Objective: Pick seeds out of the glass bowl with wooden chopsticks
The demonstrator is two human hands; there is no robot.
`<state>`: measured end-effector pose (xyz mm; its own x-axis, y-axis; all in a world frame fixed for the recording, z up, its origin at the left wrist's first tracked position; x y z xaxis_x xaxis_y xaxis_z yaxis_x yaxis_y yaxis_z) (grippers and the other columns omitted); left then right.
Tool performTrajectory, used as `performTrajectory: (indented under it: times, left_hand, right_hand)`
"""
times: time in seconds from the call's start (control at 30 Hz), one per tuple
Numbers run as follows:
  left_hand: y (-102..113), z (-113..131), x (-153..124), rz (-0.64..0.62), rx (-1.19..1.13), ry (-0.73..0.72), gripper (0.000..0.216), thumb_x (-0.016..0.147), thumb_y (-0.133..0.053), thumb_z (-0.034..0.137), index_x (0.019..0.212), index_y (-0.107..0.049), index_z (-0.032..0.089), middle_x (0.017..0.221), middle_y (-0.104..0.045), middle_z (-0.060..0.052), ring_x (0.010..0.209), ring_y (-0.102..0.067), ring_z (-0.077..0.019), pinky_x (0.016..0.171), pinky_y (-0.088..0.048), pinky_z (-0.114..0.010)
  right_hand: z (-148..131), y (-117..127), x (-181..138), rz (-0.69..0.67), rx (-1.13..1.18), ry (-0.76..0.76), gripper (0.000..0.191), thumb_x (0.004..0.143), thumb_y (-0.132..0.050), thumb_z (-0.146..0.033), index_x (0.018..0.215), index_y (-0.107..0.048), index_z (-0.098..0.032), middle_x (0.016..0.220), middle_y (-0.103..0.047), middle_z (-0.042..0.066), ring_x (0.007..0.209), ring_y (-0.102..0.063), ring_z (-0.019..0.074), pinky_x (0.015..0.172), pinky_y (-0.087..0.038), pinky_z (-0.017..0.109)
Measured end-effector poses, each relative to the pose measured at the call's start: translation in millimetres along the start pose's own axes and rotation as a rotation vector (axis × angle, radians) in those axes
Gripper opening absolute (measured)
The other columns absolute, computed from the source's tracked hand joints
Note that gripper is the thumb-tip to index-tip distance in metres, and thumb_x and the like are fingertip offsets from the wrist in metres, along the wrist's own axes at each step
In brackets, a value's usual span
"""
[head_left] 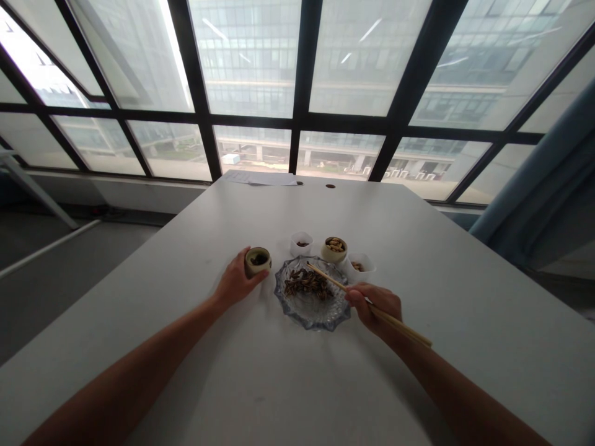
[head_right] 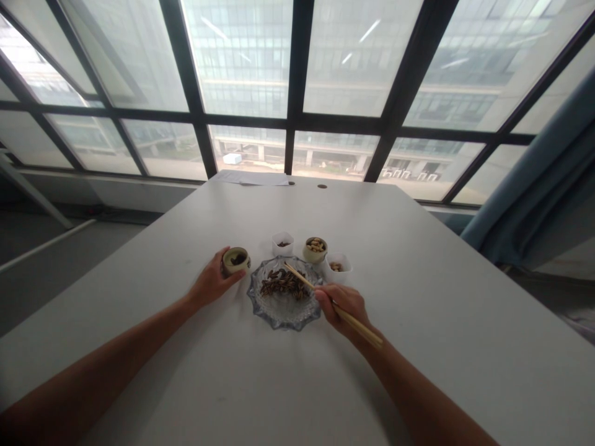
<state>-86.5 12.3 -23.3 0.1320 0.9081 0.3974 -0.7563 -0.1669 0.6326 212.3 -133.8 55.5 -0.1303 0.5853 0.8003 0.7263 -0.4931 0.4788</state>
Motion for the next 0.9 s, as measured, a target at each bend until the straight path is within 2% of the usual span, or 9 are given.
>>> performTrajectory:
  times: [0.23,0.3,0.4,0.47,0.53,0.63,0.7,0.8,0.9]
  left_hand:
    - [6,5,1,0.052,-0.098,-0.046,0.073,0.067,-0.082,0.046,0.128,-0.054,0.018,0.124,-0.066,-0.014,0.111,-0.065,-0.0285,0.099,-0.052,-0.046]
    - [8,6,1,0.082,-0.122,-0.075,0.073,0.065,-0.084,0.042,0.128,-0.054,0.020,0.123,-0.066,-0.013,0.109,-0.065,-0.0271,0.097,-0.053,-0.045]
    - [8,6,2,0.099,-0.161,-0.091,0.072,0.065,-0.085,0.039,0.128,-0.054,0.021,0.123,-0.067,-0.011,0.107,-0.066,-0.0257,0.096,-0.054,-0.045]
    - [8,7,2,0.101,-0.186,-0.092,0.072,0.065,-0.085,0.039,0.127,-0.054,0.021,0.123,-0.067,-0.011,0.106,-0.067,-0.0253,0.095,-0.055,-0.044]
    - [8,9,2,0.099,-0.208,-0.096,0.071,0.065,-0.086,0.040,0.126,-0.054,0.022,0.123,-0.068,-0.010,0.105,-0.068,-0.0253,0.093,-0.056,-0.044]
    - [9,12,2,0.096,-0.218,-0.101,0.071,0.065,-0.085,0.041,0.126,-0.055,0.022,0.121,-0.069,-0.010,0.105,-0.068,-0.0254,0.092,-0.057,-0.044]
    - [9,12,1,0.097,-0.214,-0.098,0.070,0.065,-0.085,0.042,0.125,-0.055,0.022,0.119,-0.070,-0.010,0.105,-0.069,-0.0256,0.092,-0.057,-0.044]
    - [7,9,2,0.082,-0.209,-0.072,0.072,0.064,-0.086,0.043,0.126,-0.055,0.021,0.119,-0.070,-0.010,0.105,-0.069,-0.0262,0.092,-0.057,-0.044]
    - [4,5,2,0.054,-0.203,-0.035,0.075,0.064,-0.086,0.044,0.127,-0.054,0.020,0.120,-0.070,-0.011,0.106,-0.069,-0.0269,0.093,-0.057,-0.044]
  right_hand:
    - [-11,-2,19,0.083,0.123,-0.120,0.028,0.100,-0.052,-0.026,0.076,-0.065,-0.021,0.054,-0.067,-0.002,0.041,-0.062,0.0105,0.044,-0.049,0.018]
    - [-33,-11,31,0.049,0.159,-0.011,0.026,0.100,-0.051,-0.026,0.080,-0.066,-0.021,0.057,-0.068,0.000,0.046,-0.064,0.0113,0.047,-0.050,0.019]
    - [-69,-31,46,-0.045,0.172,0.239,0.020,0.100,-0.053,-0.028,0.088,-0.068,-0.020,0.068,-0.072,0.003,0.055,-0.067,0.0129,0.052,-0.051,0.021]
    - [-77,-45,54,-0.076,0.157,0.294,0.022,0.101,-0.051,-0.029,0.089,-0.068,-0.021,0.069,-0.072,0.003,0.056,-0.066,0.0132,0.055,-0.051,0.022]
    - [-73,-65,61,-0.139,0.148,0.269,0.024,0.101,-0.051,-0.032,0.089,-0.068,-0.021,0.070,-0.071,0.004,0.058,-0.065,0.0140,0.058,-0.050,0.024]
    - [-58,-97,68,-0.286,0.170,0.142,0.027,0.100,-0.054,-0.039,0.086,-0.068,-0.021,0.074,-0.071,0.004,0.061,-0.065,0.0141,0.060,-0.049,0.024]
    - [-51,-106,69,-0.329,0.175,0.050,0.029,0.100,-0.055,-0.042,0.084,-0.068,-0.021,0.075,-0.071,0.004,0.062,-0.064,0.0138,0.061,-0.048,0.024]
    - [-49,-96,68,-0.312,0.167,-0.018,0.032,0.100,-0.052,-0.041,0.081,-0.067,-0.020,0.071,-0.070,0.003,0.061,-0.063,0.0132,0.060,-0.048,0.024]
    - [-37,-62,67,-0.186,0.159,-0.118,0.038,0.101,-0.050,-0.041,0.074,-0.066,-0.019,0.061,-0.065,0.002,0.054,-0.060,0.0127,0.054,-0.047,0.024]
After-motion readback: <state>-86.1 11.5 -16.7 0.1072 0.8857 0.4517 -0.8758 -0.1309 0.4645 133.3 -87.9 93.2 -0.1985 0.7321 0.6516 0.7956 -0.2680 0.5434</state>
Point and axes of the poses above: each hand's wrist, its own x-axis towards the middle knuckle, its own y-axis out of the back of the hand, z = x × y, the point moved 10 cm from there along x, towards the middle knuckle
